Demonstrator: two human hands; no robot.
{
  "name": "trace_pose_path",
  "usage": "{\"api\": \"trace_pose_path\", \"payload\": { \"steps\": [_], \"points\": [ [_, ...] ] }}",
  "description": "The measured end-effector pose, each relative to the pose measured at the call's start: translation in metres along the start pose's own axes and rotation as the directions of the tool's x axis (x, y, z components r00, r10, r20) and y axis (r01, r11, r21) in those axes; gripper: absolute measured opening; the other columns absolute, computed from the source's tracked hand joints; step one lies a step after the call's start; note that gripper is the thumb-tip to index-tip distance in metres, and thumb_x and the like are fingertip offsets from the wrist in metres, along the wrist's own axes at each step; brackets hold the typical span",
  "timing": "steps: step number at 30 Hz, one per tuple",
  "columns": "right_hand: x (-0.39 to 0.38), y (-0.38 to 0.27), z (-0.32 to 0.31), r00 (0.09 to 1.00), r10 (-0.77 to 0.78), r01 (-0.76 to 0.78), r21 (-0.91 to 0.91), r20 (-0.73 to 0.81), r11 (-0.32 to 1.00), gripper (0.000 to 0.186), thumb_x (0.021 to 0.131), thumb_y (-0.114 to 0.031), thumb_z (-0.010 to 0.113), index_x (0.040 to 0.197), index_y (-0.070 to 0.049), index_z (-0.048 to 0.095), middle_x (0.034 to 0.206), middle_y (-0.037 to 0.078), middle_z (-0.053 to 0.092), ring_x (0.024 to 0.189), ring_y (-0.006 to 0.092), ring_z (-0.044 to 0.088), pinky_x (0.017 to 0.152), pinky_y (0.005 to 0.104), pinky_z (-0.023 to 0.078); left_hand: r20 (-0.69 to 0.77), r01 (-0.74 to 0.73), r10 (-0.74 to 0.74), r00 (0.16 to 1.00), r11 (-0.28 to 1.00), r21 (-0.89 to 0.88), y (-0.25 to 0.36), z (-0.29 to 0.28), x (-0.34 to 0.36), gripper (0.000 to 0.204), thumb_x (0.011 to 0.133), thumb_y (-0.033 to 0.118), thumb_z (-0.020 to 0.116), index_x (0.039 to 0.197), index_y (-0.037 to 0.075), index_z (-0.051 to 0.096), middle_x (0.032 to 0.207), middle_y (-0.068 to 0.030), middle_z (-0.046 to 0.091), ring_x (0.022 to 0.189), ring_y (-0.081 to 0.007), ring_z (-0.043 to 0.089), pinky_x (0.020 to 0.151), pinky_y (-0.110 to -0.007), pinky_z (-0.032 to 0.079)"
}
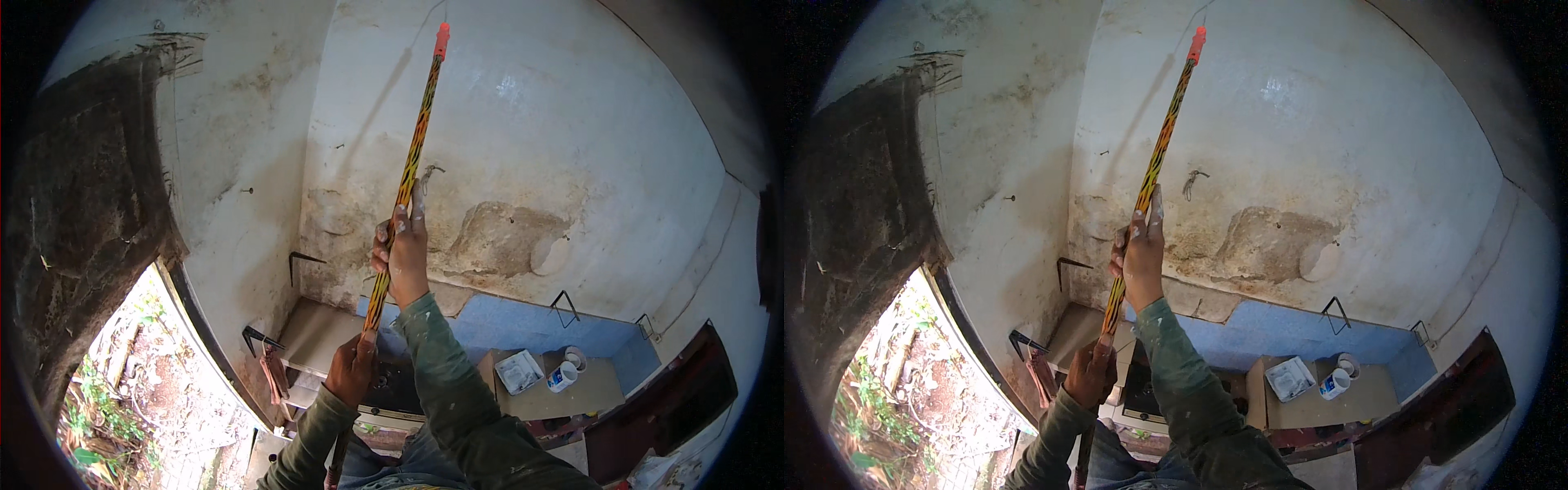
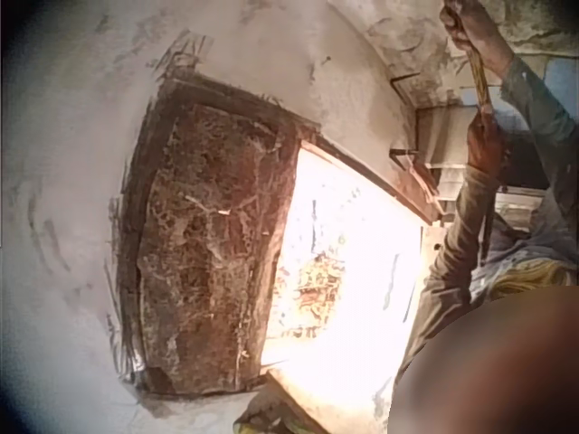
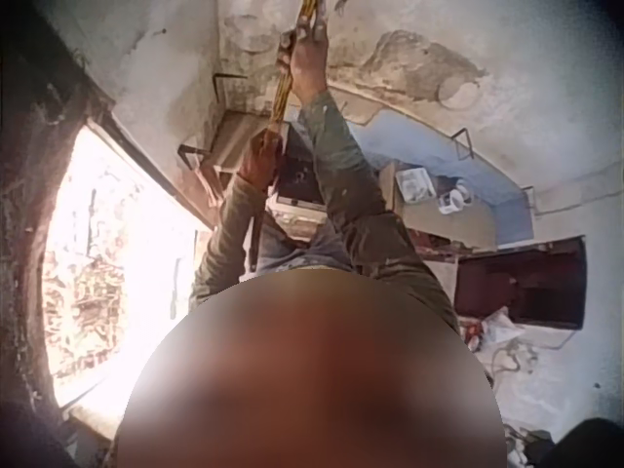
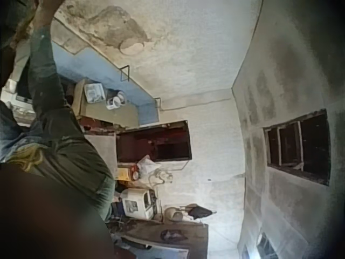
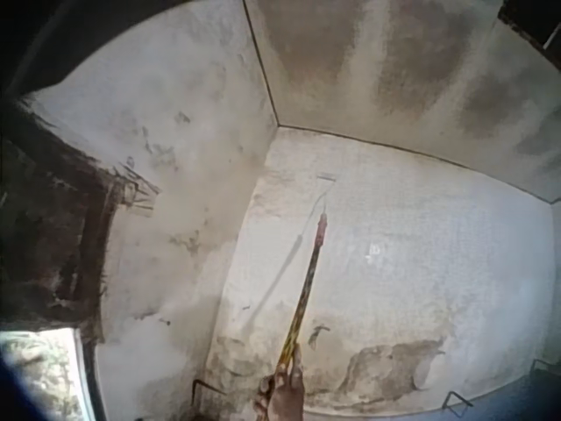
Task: Painting the ceiling of a room using a paint roller attached to an extension pole.
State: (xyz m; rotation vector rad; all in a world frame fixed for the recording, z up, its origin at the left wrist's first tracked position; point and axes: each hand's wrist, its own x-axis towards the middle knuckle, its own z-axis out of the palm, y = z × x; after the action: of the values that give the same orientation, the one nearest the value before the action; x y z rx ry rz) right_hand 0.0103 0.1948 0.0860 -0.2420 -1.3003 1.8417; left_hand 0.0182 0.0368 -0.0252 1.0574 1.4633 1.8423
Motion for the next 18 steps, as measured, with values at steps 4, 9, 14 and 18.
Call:
{"api": "trace_pose_path", "payload": {
  "steps": [4, 9, 14, 18],
  "points": [
    [-0.029, 0.027, -0.005, 0.999, 0.023, -0.024, -0.028, -0.038, 0.999, 0.050, 0.102, -0.032, 0.044, 0.147, -0.033, 0.023, 0.066, 0.000, 0.044, 0.041, 0.0078, 0.038, 0.032, 0.0231, 0.032, -0.106, -0.223, 0.260, 0.960, 0.936, 0.271, -0.040, -0.001, -0.021, 0.052, 0.102, 0.045, 0.038, 0.075, 0.003, 0.050, 0.054, -0.0016, 0.044, 0.047, -0.0117, 0.044, 0.044, -0.032, 0.034],
    [-0.069, 0.072, -0.021, 0.988, 0.112, -0.112, 0.003, -0.109, 0.994, 0.025, 0.102, -0.038, 0.042, 0.093, -0.014, 0.040, 0.064, 0.000, 0.043, 0.038, 0.0096, 0.037, 0.033, 0.0262, 0.030, -0.046, 0.131, -0.127, 0.991, 0.984, 0.123, -0.072, -0.012, -0.068, 0.054, 0.102, 0.045, 0.035, 0.077, 0.000, 0.050, 0.053, -0.0053, 0.044, 0.046, -0.0142, 0.044, 0.045, -0.033, 0.035],
    [-0.116, 0.107, -0.036, 0.972, 0.194, -0.194, 0.014, -0.134, 0.981, 0.031, 0.101, -0.040, 0.043, 0.087, -0.012, 0.042, 0.061, 0.000, 0.044, 0.037, 0.0101, 0.038, 0.033, 0.0267, 0.031, -0.057, 0.170, -0.163, 0.985, 0.974, 0.147, -0.115, -0.017, -0.117, 0.048, 0.101, 0.041, 0.038, 0.080, 0.000, 0.052, 0.053, -0.0059, 0.046, 0.046, -0.0170, 0.047, 0.045, -0.033, 0.036],
    [-0.151, 0.136, -0.053, 0.964, 0.258, -0.247, 0.139, -0.067, 0.959, 0.038, 0.101, -0.044, 0.044, 0.082, -0.011, 0.046, 0.063, 0.000, 0.047, 0.039, 0.0095, 0.041, 0.034, 0.0254, 0.032, -0.081, 0.372, -0.370, 0.925, 0.928, 0.015, -0.126, -0.017, -0.149, 0.061, 0.097, 0.057, 0.037, 0.074, 0.002, 0.051, 0.052, -0.0022, 0.046, 0.044, -0.0128, 0.046, 0.041, -0.029, 0.033]
  ]
}}
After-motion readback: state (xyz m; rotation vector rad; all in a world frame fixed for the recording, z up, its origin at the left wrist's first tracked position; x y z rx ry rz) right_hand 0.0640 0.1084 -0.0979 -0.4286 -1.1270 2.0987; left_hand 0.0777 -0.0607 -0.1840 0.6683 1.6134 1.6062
